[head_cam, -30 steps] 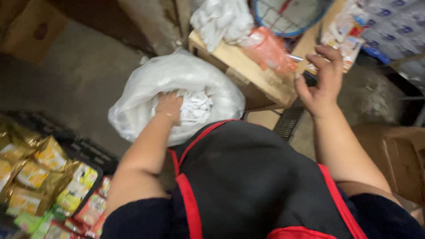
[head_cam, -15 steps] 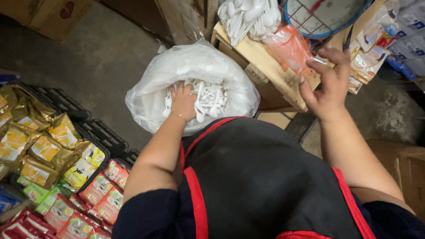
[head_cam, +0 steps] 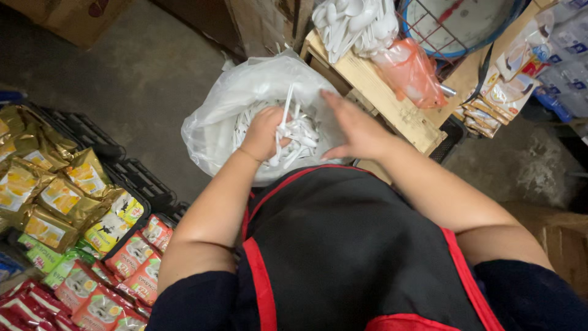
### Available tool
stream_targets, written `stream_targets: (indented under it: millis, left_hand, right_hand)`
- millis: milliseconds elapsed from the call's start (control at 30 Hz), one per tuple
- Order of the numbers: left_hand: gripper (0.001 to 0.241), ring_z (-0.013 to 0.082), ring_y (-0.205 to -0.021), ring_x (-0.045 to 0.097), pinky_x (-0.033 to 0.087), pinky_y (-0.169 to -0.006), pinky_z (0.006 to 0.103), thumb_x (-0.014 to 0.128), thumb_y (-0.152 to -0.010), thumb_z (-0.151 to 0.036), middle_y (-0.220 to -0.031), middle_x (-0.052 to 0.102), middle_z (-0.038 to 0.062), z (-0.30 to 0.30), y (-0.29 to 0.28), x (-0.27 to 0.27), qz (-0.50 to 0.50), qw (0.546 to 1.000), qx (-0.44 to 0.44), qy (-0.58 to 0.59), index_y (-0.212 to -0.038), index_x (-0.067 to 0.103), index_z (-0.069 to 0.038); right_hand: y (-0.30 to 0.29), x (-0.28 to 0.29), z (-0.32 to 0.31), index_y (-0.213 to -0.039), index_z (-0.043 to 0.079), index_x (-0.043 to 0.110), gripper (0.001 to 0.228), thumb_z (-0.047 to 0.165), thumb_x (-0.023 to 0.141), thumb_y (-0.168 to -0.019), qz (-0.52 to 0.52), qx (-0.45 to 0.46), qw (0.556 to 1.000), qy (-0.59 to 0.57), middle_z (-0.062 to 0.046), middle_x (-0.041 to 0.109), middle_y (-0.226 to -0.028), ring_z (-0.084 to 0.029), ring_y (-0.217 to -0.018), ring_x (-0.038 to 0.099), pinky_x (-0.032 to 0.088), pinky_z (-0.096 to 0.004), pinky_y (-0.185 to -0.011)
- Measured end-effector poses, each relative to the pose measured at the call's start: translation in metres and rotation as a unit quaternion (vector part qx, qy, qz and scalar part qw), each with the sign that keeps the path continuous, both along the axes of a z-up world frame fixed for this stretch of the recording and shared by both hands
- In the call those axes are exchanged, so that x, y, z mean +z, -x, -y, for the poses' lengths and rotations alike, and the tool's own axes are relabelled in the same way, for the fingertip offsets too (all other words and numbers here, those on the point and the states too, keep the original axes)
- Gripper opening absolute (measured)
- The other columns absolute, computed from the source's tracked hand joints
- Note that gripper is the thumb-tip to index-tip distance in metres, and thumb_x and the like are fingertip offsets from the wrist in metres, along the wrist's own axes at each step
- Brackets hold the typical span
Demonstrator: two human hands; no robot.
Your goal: The person takes plastic spoons from a large bag and places them into small clear plastic bags by hand.
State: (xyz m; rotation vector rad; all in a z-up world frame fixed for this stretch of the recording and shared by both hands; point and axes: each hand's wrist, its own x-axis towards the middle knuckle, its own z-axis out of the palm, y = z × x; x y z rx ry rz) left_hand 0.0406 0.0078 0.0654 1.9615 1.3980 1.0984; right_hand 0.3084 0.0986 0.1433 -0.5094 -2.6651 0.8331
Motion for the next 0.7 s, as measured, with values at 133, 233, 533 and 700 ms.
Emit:
stream_targets:
  millis: [133, 233, 533, 700]
  left_hand:
    - [0.052, 0.0424, -0.107, 0.059, 0.046, -0.095, 0.0504, 0.083, -0.062, -0.012, -0.109, 0.065, 0.019, -0.002, -0.025, 0.014, 0.038, 0.996, 0.005, -0.078, -0.108, 0.061, -0.005]
    - [0.042, 0.0414, -0.104, 0.059, 0.047, -0.094, 0.0494, 0.084, -0.066, -0.012, -0.103, 0.065, 0.018, -0.008, -0.04, 0.011, 0.009, 1.0, 0.004, -0.026, -0.102, 0.063, -0.008]
    - [0.039, 0.036, -0.103, 0.071, 0.057, -0.089, 0.041, 0.074, -0.074, -0.015, -0.107, 0.074, 0.018, -0.012, -0.042, 0.01, 0.084, 0.985, 0.051, 0.139, -0.111, 0.066, -0.004]
    - [0.035, 0.0317, -0.099, 0.067, 0.055, -0.089, 0.0384, 0.073, -0.081, -0.008, -0.105, 0.067, 0.016, -0.016, -0.034, -0.02, 0.147, 0.988, 0.036, 0.032, -0.113, 0.061, -0.002]
  right_hand:
    - [0.038, -0.024, 0.014, -0.159, -0.006, 0.009, 0.142, 0.055, 0.091, -0.06, -0.048, -0.009, 0.995, 0.082, -0.032, 0.029, -0.161, -0.046, -0.149, 0.031, 0.029, -0.047, -0.122]
    - [0.055, -0.03, 0.025, -0.164, -0.001, 0.011, 0.137, 0.047, 0.09, -0.062, -0.145, -0.002, 0.983, 0.114, -0.026, 0.034, -0.165, -0.041, -0.154, 0.037, 0.032, -0.045, -0.127]
    - [0.081, -0.031, 0.022, -0.111, 0.004, 0.053, 0.018, 0.014, 0.066, -0.104, -0.351, -0.163, 0.788, 0.479, -0.018, 0.073, -0.116, -0.026, -0.116, 0.071, 0.057, -0.041, -0.102]
    - [0.074, 0.009, -0.008, -0.104, 0.004, 0.055, 0.018, 0.018, 0.065, -0.108, -0.451, -0.288, 0.688, 0.49, -0.01, 0.062, -0.079, -0.02, -0.066, 0.064, 0.053, -0.035, -0.061]
